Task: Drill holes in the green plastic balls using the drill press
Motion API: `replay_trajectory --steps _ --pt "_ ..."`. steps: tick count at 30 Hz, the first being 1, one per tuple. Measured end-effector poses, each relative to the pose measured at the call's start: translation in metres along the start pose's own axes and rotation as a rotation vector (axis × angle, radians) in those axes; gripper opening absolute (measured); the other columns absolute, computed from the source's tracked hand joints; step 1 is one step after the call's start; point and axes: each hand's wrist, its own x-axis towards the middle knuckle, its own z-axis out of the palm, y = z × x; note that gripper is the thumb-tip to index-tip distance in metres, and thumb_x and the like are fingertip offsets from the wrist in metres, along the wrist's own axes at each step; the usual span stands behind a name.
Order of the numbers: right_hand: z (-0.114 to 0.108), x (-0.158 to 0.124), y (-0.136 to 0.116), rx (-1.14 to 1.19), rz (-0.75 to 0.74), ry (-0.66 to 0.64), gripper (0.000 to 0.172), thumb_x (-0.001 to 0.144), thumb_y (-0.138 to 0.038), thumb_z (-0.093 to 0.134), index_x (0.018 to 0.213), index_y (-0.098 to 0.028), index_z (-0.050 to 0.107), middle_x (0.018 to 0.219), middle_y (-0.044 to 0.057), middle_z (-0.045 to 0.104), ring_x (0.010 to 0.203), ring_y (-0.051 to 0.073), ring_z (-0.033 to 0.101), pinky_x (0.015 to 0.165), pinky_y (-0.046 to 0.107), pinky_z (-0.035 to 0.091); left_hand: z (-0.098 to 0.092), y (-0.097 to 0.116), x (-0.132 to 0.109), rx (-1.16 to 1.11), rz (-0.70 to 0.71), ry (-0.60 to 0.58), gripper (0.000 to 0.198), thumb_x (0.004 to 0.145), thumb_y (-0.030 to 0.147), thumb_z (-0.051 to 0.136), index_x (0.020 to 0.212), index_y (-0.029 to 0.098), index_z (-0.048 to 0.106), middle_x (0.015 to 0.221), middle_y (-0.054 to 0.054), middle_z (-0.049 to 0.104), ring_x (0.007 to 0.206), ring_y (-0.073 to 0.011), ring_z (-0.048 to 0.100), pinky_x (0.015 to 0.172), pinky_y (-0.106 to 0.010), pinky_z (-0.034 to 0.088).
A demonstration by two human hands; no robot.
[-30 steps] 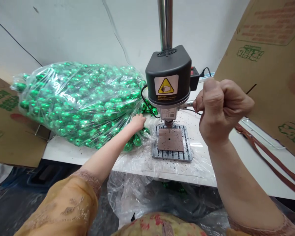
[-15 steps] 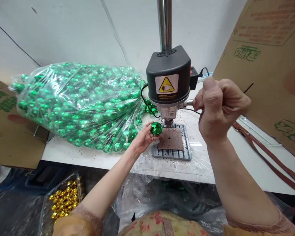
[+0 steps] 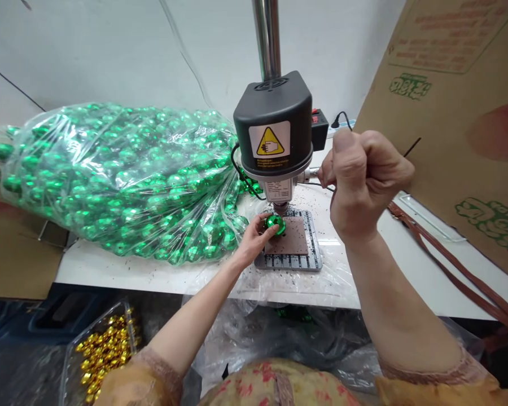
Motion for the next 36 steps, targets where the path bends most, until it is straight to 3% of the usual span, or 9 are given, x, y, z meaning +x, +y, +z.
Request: replay_trajectory --steps 4,11,16,21,26,36 --pt "0.0 0.0 0.0 -0.007 -0.012 -0.012 0.052 0.101 -0.043 0.057 0.062 -0.024 0.028 0.053 -0.005 0.035 0.047 0.008 0.037 0.048 0.03 0.033 0.001 -0.004 0.004 0.075 0.047 -0.036 0.062 0.08 0.054 0.087 0.125 0.019 0.065 0.11 -0.007 0.075 0.101 -0.0202 0.068 0.091 -0.033 0.053" --pt "0.0 -0.001 0.002 0.021 -0.006 -0.017 0.052 0.101 -0.043 0.058 0.064 -0.023 0.028 0.055 -0.005 0.033 0.048 0.006 0.036 0.049 0.028 0.032 0.002 -0.003 -0.002 0.396 0.126 -0.023 0.058 0.079 0.048 0.088 0.127 0.021 0.069 0.101 -0.004 0.071 0.077 -0.0154 0.059 0.073 -0.029 0.052" --pt "-0.001 0.0 0.001 0.027 0.02 -0.016 0.053 0.099 -0.047 0.06 0.062 -0.024 0.03 0.054 -0.005 0.032 0.049 0.007 0.034 0.05 0.031 0.031 0.008 -0.003 -0.008 0.626 0.22 0.012 0.055 0.077 0.034 0.092 0.127 0.025 0.071 0.11 -0.007 0.068 0.106 -0.0262 0.065 0.092 -0.038 0.055" --pt "-0.001 -0.001 -0.002 0.058 0.016 -0.006 0.052 0.099 -0.038 0.061 0.059 -0.023 0.033 0.052 -0.005 0.035 0.047 0.008 0.036 0.051 0.033 0.028 0.012 -0.006 -0.01 0.623 0.239 0.049 0.054 0.078 0.03 0.091 0.128 0.025 0.07 0.116 -0.008 0.066 0.112 -0.0273 0.065 0.099 -0.041 0.055" --pt "-0.001 -0.01 0.003 0.096 -0.077 0.019 0.054 0.1 -0.027 0.06 0.058 -0.019 0.027 0.052 -0.005 0.031 0.046 0.005 0.033 0.051 0.031 0.022 0.012 -0.011 -0.01 0.579 0.236 0.051 0.054 0.079 0.032 0.09 0.128 0.026 0.069 0.119 -0.008 0.065 0.114 -0.0271 0.063 0.105 -0.044 0.053" --pt "-0.003 -0.028 0.014 0.04 -0.098 0.085 0.057 0.099 -0.036 0.058 0.061 -0.022 0.018 0.051 -0.005 0.026 0.044 0.008 0.025 0.048 0.034 0.022 0.013 -0.009 -0.012 0.472 0.219 0.036 0.053 0.079 0.041 0.09 0.126 0.025 0.071 0.117 -0.009 0.063 0.117 -0.0298 0.059 0.11 -0.046 0.048"
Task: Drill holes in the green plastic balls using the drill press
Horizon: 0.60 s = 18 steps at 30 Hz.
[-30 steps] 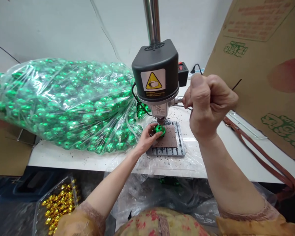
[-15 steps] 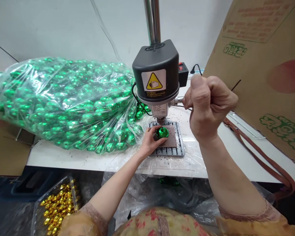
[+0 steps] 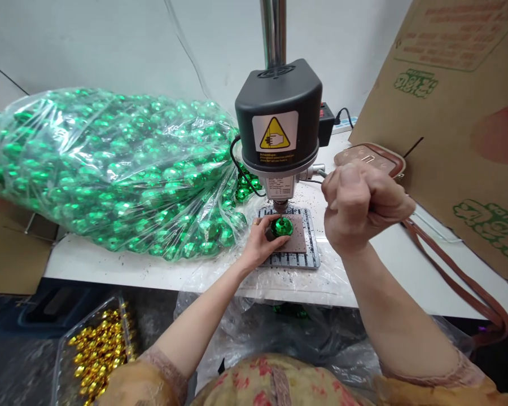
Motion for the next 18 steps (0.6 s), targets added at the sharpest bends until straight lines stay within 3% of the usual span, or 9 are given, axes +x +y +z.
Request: replay_trajectory --steps 7,18 --pt "-0.001 -0.004 0.004 0.085 -0.047 0.039 0.055 0.096 -0.026 0.061 0.06 -0.021 0.02 0.051 -0.005 0.027 0.043 0.007 0.026 0.047 0.032 0.019 0.0 0.0 0.0 0.0 0.001 0.001 0.053 0.079 0.038 0.091 0.127 0.026 0.071 0.12 -0.009 0.063 0.116 -0.0294 0.059 0.107 -0.045 0.049" --pt "-0.006 -0.013 0.01 0.084 -0.154 0.028 0.051 0.093 -0.015 0.059 0.062 -0.02 0.019 0.053 -0.006 0.026 0.045 0.005 0.024 0.042 0.028 0.026 0.001 0.002 0.0 -0.005 -0.006 -0.002 0.052 0.08 0.038 0.089 0.127 0.026 0.071 0.119 -0.009 0.063 0.117 -0.0304 0.059 0.108 -0.046 0.049"
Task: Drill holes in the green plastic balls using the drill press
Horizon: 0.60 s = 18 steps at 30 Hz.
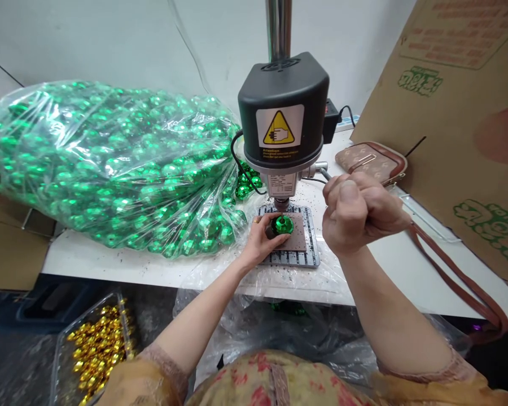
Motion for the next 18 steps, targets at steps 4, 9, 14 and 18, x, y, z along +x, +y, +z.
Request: replay_trajectory --steps 4,9,14,18 --pt "-0.006 -0.002 -0.001 0.002 -0.024 -0.073 0.047 0.092 -0.013 0.057 0.063 -0.02 0.022 0.056 -0.006 0.031 0.047 0.006 0.029 0.043 0.027 0.033 0.0 0.0 0.0 -0.006 0.004 0.003 0.052 0.079 0.037 0.09 0.126 0.026 0.072 0.117 -0.009 0.064 0.117 -0.0306 0.058 0.108 -0.046 0.048" --pt "-0.008 -0.002 -0.001 0.017 -0.049 -0.103 0.045 0.09 -0.009 0.058 0.064 -0.02 0.022 0.057 -0.007 0.032 0.048 0.005 0.032 0.045 0.026 0.035 0.001 -0.002 0.0 -0.021 0.016 0.002 0.053 0.08 0.042 0.089 0.127 0.026 0.071 0.118 -0.01 0.066 0.117 -0.0303 0.058 0.107 -0.046 0.048" --pt "-0.011 -0.009 0.003 0.04 -0.086 -0.114 0.045 0.088 -0.007 0.057 0.063 -0.02 0.022 0.058 -0.006 0.033 0.049 0.005 0.031 0.045 0.026 0.036 0.001 -0.003 0.0 -0.009 0.015 0.014 0.053 0.079 0.041 0.09 0.125 0.025 0.071 0.118 -0.01 0.065 0.114 -0.0296 0.059 0.105 -0.046 0.049" --pt "-0.01 -0.01 0.0 0.024 -0.075 -0.09 0.048 0.09 -0.009 0.057 0.06 -0.02 0.021 0.053 -0.007 0.029 0.044 0.005 0.03 0.043 0.028 0.033 0.002 -0.003 0.0 -0.026 0.003 0.027 0.052 0.077 0.037 0.091 0.124 0.026 0.072 0.117 -0.009 0.065 0.114 -0.0293 0.06 0.105 -0.045 0.049"
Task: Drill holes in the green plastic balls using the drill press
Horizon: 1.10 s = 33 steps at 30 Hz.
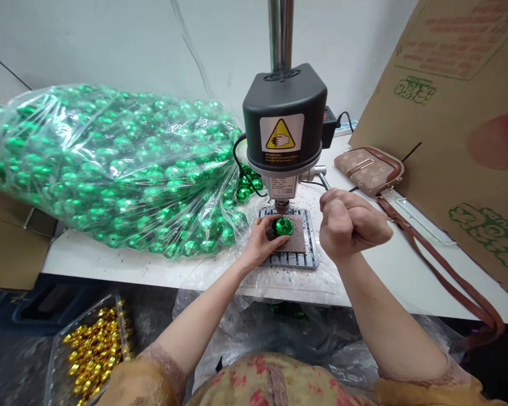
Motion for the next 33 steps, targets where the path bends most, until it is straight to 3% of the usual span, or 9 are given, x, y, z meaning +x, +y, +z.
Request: replay_trajectory --steps 7,11,15,20,22,24,27,29,33 --pt "0.019 0.057 -0.009 -0.079 0.394 0.016 0.048 0.095 -0.025 0.066 0.057 -0.023 0.037 0.049 -0.006 0.035 0.043 0.008 0.037 0.044 0.032 0.03 0.003 0.015 -0.007 -0.005 -0.026 0.105 0.045 0.077 0.033 0.088 0.116 0.023 0.067 0.113 -0.008 0.069 0.11 -0.0278 0.064 0.1 -0.043 0.05" --pt "0.023 0.071 -0.006 -0.075 0.419 -0.004 0.052 0.096 -0.028 0.067 0.058 -0.024 0.031 0.05 -0.007 0.032 0.042 0.007 0.035 0.043 0.031 0.028 -0.001 0.03 -0.056 0.166 0.091 0.176 0.042 0.078 0.037 0.086 0.112 0.024 0.066 0.105 -0.008 0.07 0.099 -0.0266 0.066 0.088 -0.04 0.053" --pt "0.024 0.067 -0.005 -0.164 0.361 -0.022 0.053 0.1 -0.039 0.06 0.062 -0.024 0.026 0.054 -0.007 0.03 0.044 0.004 0.036 0.046 0.026 0.031 -0.001 0.025 -0.13 0.294 0.467 -0.277 0.043 0.084 0.042 0.081 0.122 0.028 0.068 0.102 -0.01 0.073 0.088 -0.0253 0.068 0.077 -0.039 0.055" --pt "0.026 0.065 -0.005 -0.075 0.351 0.045 0.053 0.097 -0.031 0.066 0.061 -0.023 0.027 0.053 -0.008 0.03 0.043 0.004 0.035 0.046 0.028 0.028 -0.001 0.005 -0.162 0.422 0.529 -0.607 0.031 0.089 0.046 0.075 0.119 0.04 0.071 0.117 -0.01 0.076 0.092 -0.0292 0.071 0.074 -0.045 0.057" --pt "0.025 0.065 -0.005 -0.056 0.371 0.048 0.052 0.096 -0.028 0.067 0.061 -0.024 0.028 0.052 -0.008 0.03 0.043 0.006 0.035 0.046 0.03 0.028 -0.01 0.004 -0.141 0.357 0.556 -0.532 0.027 0.093 0.049 0.07 0.117 0.037 0.072 0.114 -0.009 0.077 0.093 -0.0286 0.071 0.079 -0.046 0.06" --pt "0.024 0.065 -0.005 -0.053 0.38 0.041 0.053 0.096 -0.031 0.067 0.06 -0.024 0.029 0.051 -0.007 0.03 0.043 0.007 0.034 0.045 0.032 0.028 -0.024 0.007 -0.1 0.346 0.526 -0.311 0.022 0.101 0.03 0.056 0.117 0.03 0.07 0.107 -0.009 0.076 0.099 -0.0268 0.071 0.09 -0.047 0.059" --pt "0.022 0.063 -0.004 -0.059 0.374 0.043 0.055 0.094 -0.04 0.069 0.059 -0.024 0.03 0.051 -0.006 0.03 0.043 0.009 0.035 0.045 0.034 0.028 -0.052 0.011 -0.015 0.513 0.257 -0.003 0.031 0.097 0.008 0.045 0.114 0.02 0.068 0.109 -0.013 0.072 0.108 -0.0283 0.068 0.099 -0.047 0.055" --pt "0.021 0.061 -0.003 -0.055 0.368 0.045 0.054 0.095 -0.042 0.068 0.059 -0.023 0.031 0.051 -0.006 0.032 0.044 0.01 0.036 0.046 0.034 0.027 -0.067 0.01 0.043 0.703 0.059 0.005 0.034 0.093 0.0 0.044 0.113 0.017 0.066 0.118 -0.015 0.069 0.116 -0.0298 0.064 0.104 -0.046 0.051" --pt "0.021 0.06 -0.002 -0.024 0.367 0.054 0.054 0.096 -0.037 0.067 0.058 -0.023 0.032 0.05 -0.005 0.032 0.044 0.01 0.035 0.048 0.035 0.025 -0.077 -0.005 0.116 0.759 -0.033 -0.055 0.036 0.087 -0.004 0.056 0.114 0.016 0.068 0.12 -0.015 0.069 0.116 -0.0319 0.063 0.105 -0.045 0.05"
